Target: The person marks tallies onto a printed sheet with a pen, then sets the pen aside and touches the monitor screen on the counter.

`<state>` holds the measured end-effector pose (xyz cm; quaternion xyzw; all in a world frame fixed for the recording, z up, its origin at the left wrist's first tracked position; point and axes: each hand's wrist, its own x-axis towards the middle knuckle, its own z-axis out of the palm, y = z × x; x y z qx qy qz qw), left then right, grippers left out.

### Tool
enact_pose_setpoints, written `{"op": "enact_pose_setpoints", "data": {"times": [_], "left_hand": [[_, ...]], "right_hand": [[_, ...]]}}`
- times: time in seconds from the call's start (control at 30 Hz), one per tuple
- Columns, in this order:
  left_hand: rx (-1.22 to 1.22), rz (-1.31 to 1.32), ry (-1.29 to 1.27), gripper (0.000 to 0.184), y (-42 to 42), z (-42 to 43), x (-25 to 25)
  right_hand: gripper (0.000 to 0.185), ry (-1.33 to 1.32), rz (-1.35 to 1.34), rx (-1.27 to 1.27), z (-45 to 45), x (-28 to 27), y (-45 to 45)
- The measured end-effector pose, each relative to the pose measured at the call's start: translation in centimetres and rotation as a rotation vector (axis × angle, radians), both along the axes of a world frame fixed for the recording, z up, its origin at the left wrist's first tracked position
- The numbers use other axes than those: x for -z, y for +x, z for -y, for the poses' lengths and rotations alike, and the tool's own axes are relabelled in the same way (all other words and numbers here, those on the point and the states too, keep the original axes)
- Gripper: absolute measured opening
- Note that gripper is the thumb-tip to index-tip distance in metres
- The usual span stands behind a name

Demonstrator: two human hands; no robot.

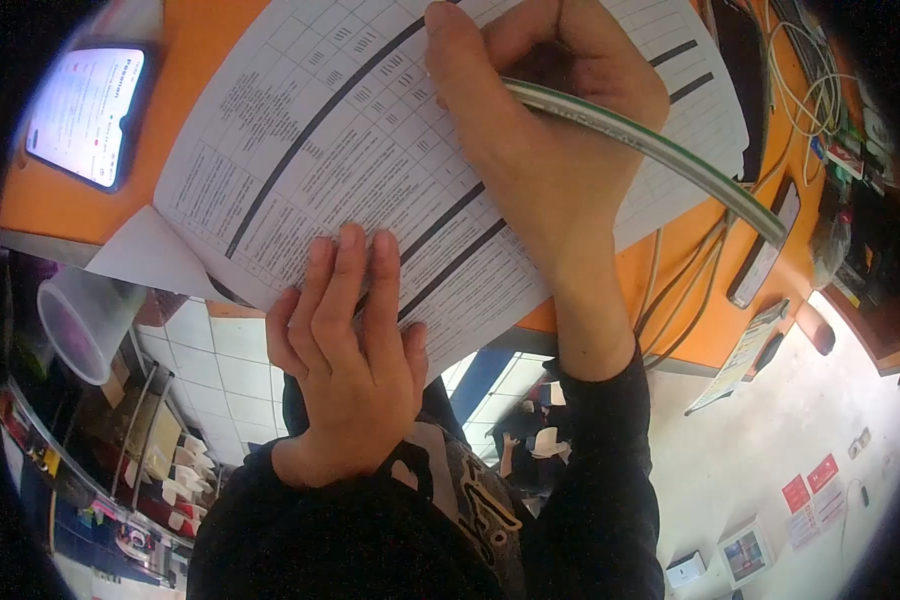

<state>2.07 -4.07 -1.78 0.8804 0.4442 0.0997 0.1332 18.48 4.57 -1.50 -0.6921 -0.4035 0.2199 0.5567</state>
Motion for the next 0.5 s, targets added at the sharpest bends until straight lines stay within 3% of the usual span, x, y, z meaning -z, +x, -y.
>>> {"op": "enact_pose_setpoints", "data": {"times": [0.07,0.13,0.23,0.5], "left_hand": [[-0.004,0.013,-0.009,0.051,0.0,0.0,0.0],[-0.007,0.027,-0.016,0.053,0.2,0.0,-0.1],[-0.119,0.03,-0.032,0.047,0.6,0.1,-0.3],[-0.009,0.001,-0.008,0.056,0.3,-0.2,-0.2]], "right_hand": [[0.026,0.002,-0.018,0.011,0.2,0.5,0.4],[0.017,0.101,0.09,-0.154,0.6,1.0,1.2],[0.017,0.094,0.076,-0.157,0.7,1.0,1.2],[0.021,0.039,0.064,-0.076,0.2,0.1,0.0]]}}
